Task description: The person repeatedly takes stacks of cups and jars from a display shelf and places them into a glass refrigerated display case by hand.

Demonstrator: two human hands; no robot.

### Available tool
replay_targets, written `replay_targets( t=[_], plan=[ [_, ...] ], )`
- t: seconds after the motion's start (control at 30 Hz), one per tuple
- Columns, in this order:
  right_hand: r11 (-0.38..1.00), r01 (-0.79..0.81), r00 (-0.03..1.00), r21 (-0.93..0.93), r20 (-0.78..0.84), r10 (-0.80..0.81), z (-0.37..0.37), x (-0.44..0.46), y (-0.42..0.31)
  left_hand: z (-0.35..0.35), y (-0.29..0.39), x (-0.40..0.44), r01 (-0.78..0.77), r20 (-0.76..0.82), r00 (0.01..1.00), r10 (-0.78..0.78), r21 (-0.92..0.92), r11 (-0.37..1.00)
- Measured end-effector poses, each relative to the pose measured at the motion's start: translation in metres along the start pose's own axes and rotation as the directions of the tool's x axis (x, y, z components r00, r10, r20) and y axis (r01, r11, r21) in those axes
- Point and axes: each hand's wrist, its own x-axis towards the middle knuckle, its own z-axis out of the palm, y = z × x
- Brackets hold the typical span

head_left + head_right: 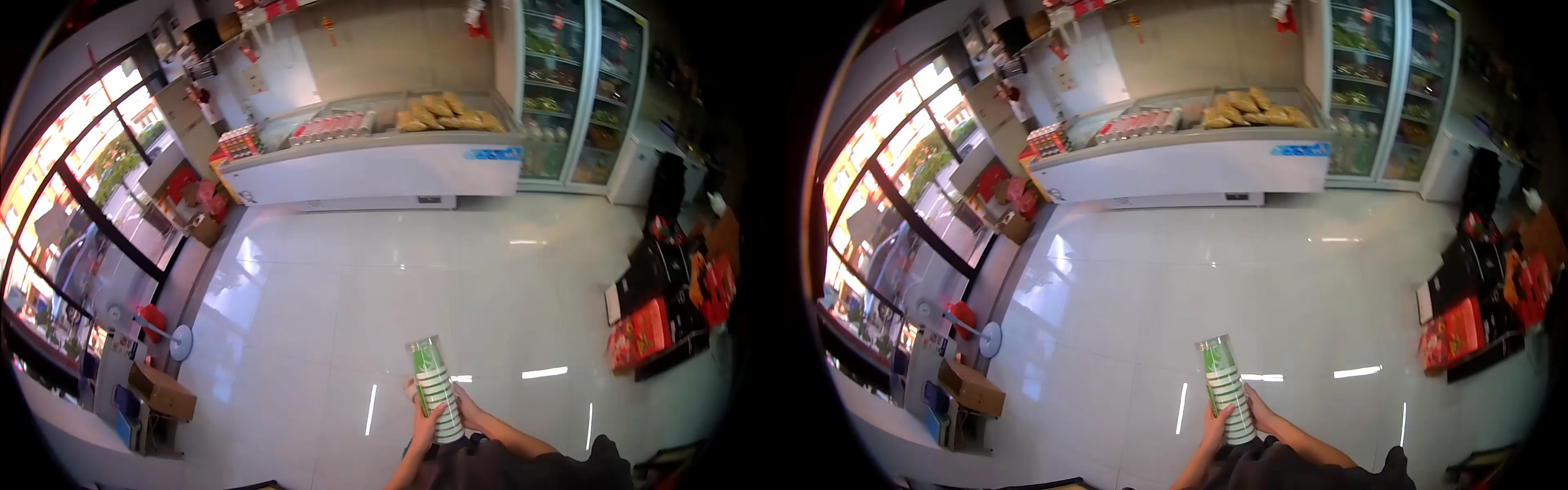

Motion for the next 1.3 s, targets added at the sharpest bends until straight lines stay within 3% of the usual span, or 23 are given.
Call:
replay_targets(
  t=[0.1, 0.17, 0.23, 0.27, 0.33, 0.37, 0.4, 0.43, 0.5, 0.53, 0.6, 0.63, 0.7, 0.73, 0.77, 0.83, 0.87, 0.9, 0.93, 1.07, 1.17, 1.3],
  plan=[
    [0.986, -0.167, 0.983, 0.013, 0.078, 0.166, 0.070, 0.053, -0.046, -0.026, 0.048, 0.058, 0.066, -0.194, 0.978, -0.072, -0.034, 0.997],
    [0.981, -0.177, 0.982, -0.078, -0.074, 0.172, 0.078, 0.111, -0.049, -0.049, 0.078, 0.100, 0.196, -0.173, 0.959, -0.224, -0.168, 0.966],
    [0.943, -0.284, 0.958, -0.174, -0.080, 0.274, 0.109, 0.137, -0.089, -0.039, 0.135, 0.132, 0.162, -0.219, 0.956, -0.197, -0.172, 0.972],
    [0.956, -0.224, 0.974, -0.192, -0.069, 0.214, 0.114, 0.153, -0.100, -0.039, 0.146, 0.155, 0.168, -0.227, 0.952, -0.206, -0.174, 0.970],
    [0.983, -0.114, 0.990, -0.143, -0.100, 0.101, 0.095, 0.190, -0.107, -0.042, 0.154, 0.197, 0.091, -0.173, 0.983, -0.061, 0.170, 0.981],
    [0.991, -0.073, 0.992, -0.109, -0.114, 0.060, 0.089, 0.201, -0.118, -0.037, 0.162, 0.220, 0.087, -0.140, 0.989, -0.052, 0.258, 0.962],
    [0.987, -0.149, 0.983, -0.065, -0.114, 0.141, 0.089, 0.209, -0.139, -0.026, 0.172, 0.241, 0.077, -0.094, 0.994, -0.054, 0.264, 0.961],
    [0.996, -0.085, 0.991, 0.038, -0.097, 0.089, 0.091, 0.214, -0.156, -0.015, 0.178, 0.263, 0.059, -0.045, 0.998, -0.049, 0.272, 0.960],
    [0.992, -0.032, 0.986, 0.120, -0.158, 0.051, 0.081, 0.234, -0.190, 0.002, 0.177, 0.311, 0.020, 0.049, 0.997, -0.052, 0.503, 0.864],
    [0.991, -0.022, 0.988, 0.133, -0.147, 0.042, 0.078, 0.246, -0.209, 0.008, 0.165, 0.336, 0.012, 0.055, 0.997, -0.047, 0.520, 0.854],
    [0.974, 0.109, 0.973, 0.197, -0.222, -0.064, 0.066, 0.269, -0.252, 0.024, 0.144, 0.384, -0.216, 0.193, 0.974, 0.117, 0.640, 0.737],
    [0.971, 0.117, 0.971, 0.209, -0.230, -0.067, 0.054, 0.285, -0.272, 0.032, 0.144, 0.408, -0.214, 0.204, 0.973, 0.105, 0.645, 0.734],
    [0.978, 0.209, 0.952, 0.004, -0.229, -0.202, 0.034, 0.312, -0.308, 0.067, 0.186, 0.440, -0.019, 0.254, 0.962, -0.100, 0.427, 0.904],
    [0.978, 0.198, 0.954, -0.073, -0.217, -0.209, 0.038, 0.320, -0.334, 0.087, 0.221, 0.449, 0.099, 0.177, 0.967, -0.183, 0.401, 0.911],
    [0.979, 0.200, 0.955, -0.048, -0.212, -0.206, 0.033, 0.344, -0.352, 0.086, 0.224, 0.478, 0.103, 0.171, 0.967, -0.191, 0.423, 0.900],
    [0.894, 0.201, 0.917, -0.401, -0.243, -0.315, 0.015, 0.394, -0.381, 0.083, 0.212, 0.537, -0.020, 0.204, 0.973, -0.107, 0.536, 0.844],
    [0.926, 0.188, 0.944, -0.328, -0.198, -0.262, 0.030, 0.398, -0.404, 0.083, 0.220, 0.541, 0.016, 0.175, 0.976, -0.132, 0.546, 0.838],
    [0.945, 0.193, 0.961, -0.263, -0.143, -0.236, 0.050, 0.412, -0.444, 0.090, 0.239, 0.567, -0.047, 0.181, 0.982, -0.058, 0.527, 0.849],
    [0.931, 0.217, 0.961, -0.295, -0.103, -0.257, 0.058, 0.431, -0.467, 0.099, 0.257, 0.597, -0.125, 0.195, 0.980, 0.029, 0.500, 0.857],
    [0.858, 0.260, 0.952, -0.443, -0.028, -0.303, 0.063, 0.505, -0.529, 0.117, 0.303, 0.669, -0.119, 0.141, 0.987, 0.079, 0.307, 0.944],
    [0.869, 0.260, 0.952, -0.421, -0.039, -0.304, 0.086, 0.539, -0.578, 0.114, 0.295, 0.727, -0.194, 0.074, 0.981, 0.179, 0.349, 0.917],
    [0.885, 0.200, 0.965, -0.420, -0.073, -0.252, 0.069, 0.618, -0.613, 0.126, 0.338, 0.794, -0.054, 0.104, 0.994, 0.045, 0.093, 0.994]
  ],
)
